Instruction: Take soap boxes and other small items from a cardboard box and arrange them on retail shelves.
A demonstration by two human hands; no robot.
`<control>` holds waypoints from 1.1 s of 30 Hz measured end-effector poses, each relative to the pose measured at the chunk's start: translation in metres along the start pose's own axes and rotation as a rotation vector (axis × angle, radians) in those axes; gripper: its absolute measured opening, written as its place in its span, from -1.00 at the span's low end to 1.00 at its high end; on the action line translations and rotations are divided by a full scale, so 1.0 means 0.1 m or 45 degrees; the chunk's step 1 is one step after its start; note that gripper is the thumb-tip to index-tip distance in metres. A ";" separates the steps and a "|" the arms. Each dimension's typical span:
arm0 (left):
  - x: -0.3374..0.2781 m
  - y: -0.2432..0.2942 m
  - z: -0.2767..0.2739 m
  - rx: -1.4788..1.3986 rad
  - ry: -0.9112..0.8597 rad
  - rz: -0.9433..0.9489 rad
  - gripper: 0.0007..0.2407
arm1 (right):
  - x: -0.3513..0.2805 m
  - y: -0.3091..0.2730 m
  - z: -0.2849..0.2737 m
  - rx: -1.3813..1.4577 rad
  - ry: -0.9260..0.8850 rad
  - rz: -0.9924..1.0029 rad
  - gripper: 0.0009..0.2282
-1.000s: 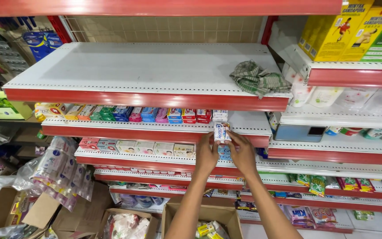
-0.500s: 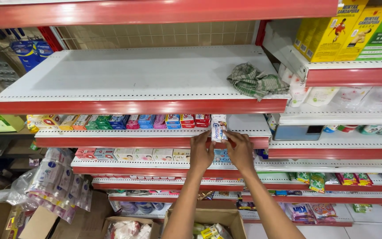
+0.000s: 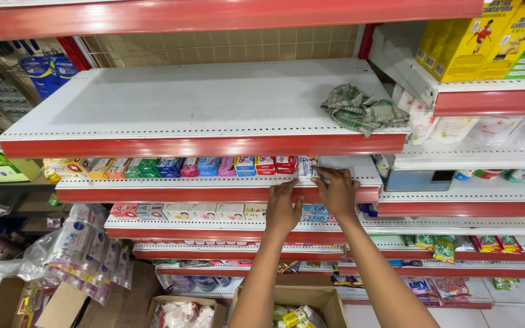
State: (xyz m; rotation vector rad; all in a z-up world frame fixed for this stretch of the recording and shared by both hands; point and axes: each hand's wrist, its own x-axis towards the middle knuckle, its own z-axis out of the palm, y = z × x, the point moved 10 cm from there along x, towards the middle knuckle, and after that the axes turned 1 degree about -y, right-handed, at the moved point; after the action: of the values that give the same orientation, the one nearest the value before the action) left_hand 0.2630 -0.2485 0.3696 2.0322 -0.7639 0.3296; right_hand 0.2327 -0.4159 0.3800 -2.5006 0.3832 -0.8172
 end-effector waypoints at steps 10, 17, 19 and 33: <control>0.02 -0.03 -0.01 0.005 -0.036 -0.049 -0.59 | 0.17 0.11 0.13 -0.020 0.043 -0.018 -0.71; 0.02 -0.03 -0.01 -0.008 -0.020 -0.030 -0.60 | 0.22 0.13 0.18 0.000 -0.022 0.054 -0.70; 0.02 -0.02 -0.02 -0.008 -0.017 -0.024 -0.60 | 0.23 0.13 0.19 0.007 -0.022 0.052 -0.70; -0.48 -0.20 -0.13 -0.312 -0.078 -0.086 -0.54 | 0.07 -0.02 -0.04 0.061 0.160 -0.104 -0.60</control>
State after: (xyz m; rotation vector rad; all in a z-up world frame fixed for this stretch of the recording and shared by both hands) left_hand 0.2394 -0.2112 0.3399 1.8381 -0.7339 0.1285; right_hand 0.2354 -0.4182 0.3876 -2.4410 0.3017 -1.0072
